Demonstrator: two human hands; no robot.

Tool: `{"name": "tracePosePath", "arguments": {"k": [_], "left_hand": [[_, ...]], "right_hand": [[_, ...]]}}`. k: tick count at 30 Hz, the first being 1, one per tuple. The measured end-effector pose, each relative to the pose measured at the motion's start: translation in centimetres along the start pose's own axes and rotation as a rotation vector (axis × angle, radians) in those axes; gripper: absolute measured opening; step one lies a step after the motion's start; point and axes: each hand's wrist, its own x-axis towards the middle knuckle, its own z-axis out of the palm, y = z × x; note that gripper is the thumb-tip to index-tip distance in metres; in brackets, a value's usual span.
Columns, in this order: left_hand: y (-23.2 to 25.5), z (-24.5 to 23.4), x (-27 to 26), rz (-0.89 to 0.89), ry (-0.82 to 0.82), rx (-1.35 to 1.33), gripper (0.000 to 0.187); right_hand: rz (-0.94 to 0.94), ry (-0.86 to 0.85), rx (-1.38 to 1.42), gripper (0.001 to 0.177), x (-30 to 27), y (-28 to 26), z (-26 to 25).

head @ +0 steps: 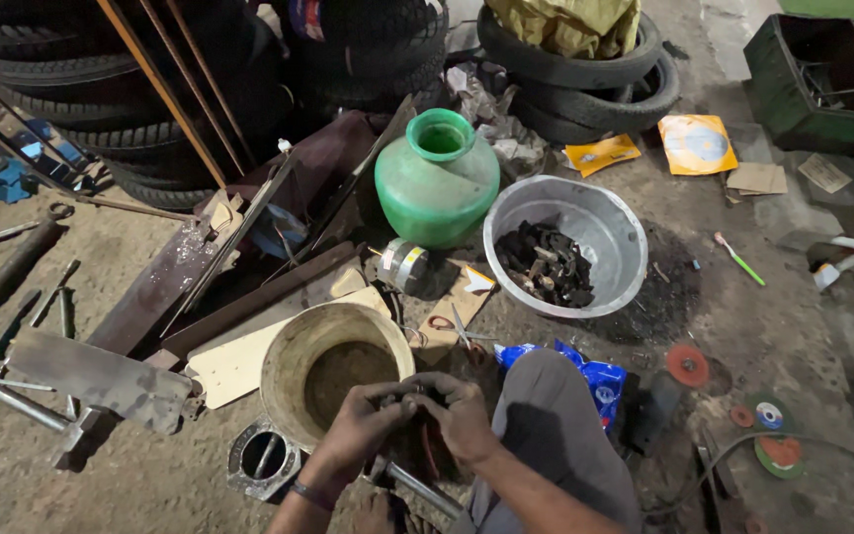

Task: The person sits on the floor and cleans a dark mechanical part using a brush and a pair of scissors. They repeatedly dip the part into a bucket of liquid and scrub it, occasionally switching between the brush and scissors to remove debris.

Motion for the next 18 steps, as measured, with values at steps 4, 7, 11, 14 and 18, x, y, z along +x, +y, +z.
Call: {"name": "tracePosePath", "arguments": {"k": [4,7,11,14,18], "left_hand": [[-0.2,0.5,-0.1,0.040,0.023,-0.027,0.025],[0.6,0.8,-0.4,-0.014,0.131,0.038,0.027],[2.9,0.0,-1.1,-0.143,0.422,0.041,0.032],[4.8,-2.8,-1.7,-0.168,0.579,-0.098,0.030],[4.7,-4.7,-1.7,0.022,0.556,-0.350,0.023]], "right_hand": [[-0.017,-0.001,0.032,0.020,0.0,0.8,0.2],[0.054,0.037,0.097,0.019,0.0,1.5,0.6],[0.113,0.162,0.063,0.018,0.6,2.4,-1.0],[0.268,0.207,0.158,0.023,0.8,2.7,-3.4],[0.195,0.188,0.090,0.027,0.8,2.8,-4.7]]}}
